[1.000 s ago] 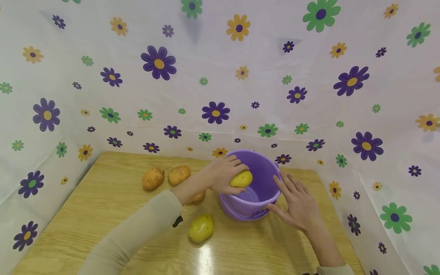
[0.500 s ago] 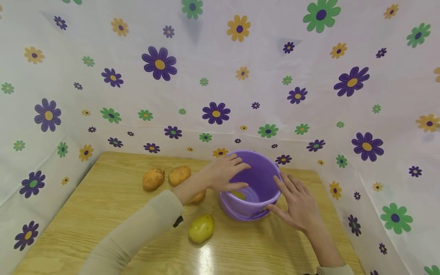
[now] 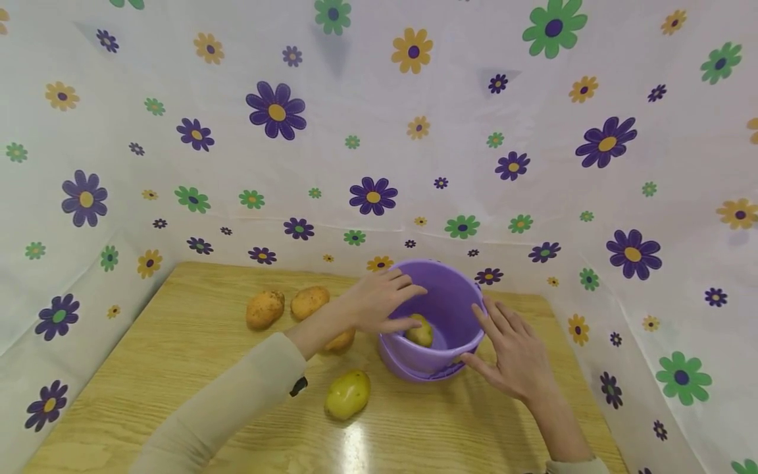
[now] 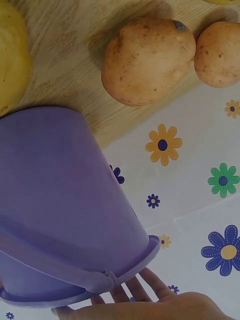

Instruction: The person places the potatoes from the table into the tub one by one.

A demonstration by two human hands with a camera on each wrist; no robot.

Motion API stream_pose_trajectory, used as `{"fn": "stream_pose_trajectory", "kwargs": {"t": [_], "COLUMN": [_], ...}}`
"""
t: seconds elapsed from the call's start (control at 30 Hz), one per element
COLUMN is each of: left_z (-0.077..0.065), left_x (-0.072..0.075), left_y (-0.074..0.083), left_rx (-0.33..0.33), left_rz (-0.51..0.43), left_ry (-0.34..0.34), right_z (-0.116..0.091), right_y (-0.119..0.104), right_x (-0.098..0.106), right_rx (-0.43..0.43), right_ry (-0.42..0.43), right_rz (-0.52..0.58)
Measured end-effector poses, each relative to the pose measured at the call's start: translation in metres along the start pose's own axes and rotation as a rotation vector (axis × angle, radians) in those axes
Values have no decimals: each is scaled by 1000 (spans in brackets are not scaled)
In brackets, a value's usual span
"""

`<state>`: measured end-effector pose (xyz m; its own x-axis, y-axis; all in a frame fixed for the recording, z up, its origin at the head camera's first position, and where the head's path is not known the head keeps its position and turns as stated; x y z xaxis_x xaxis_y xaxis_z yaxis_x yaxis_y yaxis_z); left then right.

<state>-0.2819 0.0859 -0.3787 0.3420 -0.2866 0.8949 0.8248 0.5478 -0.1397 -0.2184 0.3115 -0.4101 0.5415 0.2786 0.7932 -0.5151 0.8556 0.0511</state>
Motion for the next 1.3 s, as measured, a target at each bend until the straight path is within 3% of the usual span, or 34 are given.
{"fn": "stream_pose_trajectory", "kwargs": {"t": [0.33,0.77,1.3], "left_z": [-14,-40,-72], "left_x": [8,23,34], "left_y": [0,-1,-5], "left_rx": [-19,-54,-55], "left_rz": [-13,46,-33], "left_ry": [12,68,22], "right_z": [0,1,-1], "right_y": [0,-2,2], "right_x": [1,3,-2], "right_rx": [5,6,7], "right_ry": [7,-8,-6], "right_rz": [2,-9,-10]}}
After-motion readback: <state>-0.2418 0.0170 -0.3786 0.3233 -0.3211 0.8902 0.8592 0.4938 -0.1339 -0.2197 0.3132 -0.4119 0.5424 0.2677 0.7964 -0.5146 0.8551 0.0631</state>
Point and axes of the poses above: each hand's wrist, its own z-axis towards the middle knuckle, its own x-axis out of the back of the hand, y = z × x, the point moved 7 cm from there along z, towards the middle knuckle, and after that the axes turned 8 degrees about y, right-handed, at the moved point
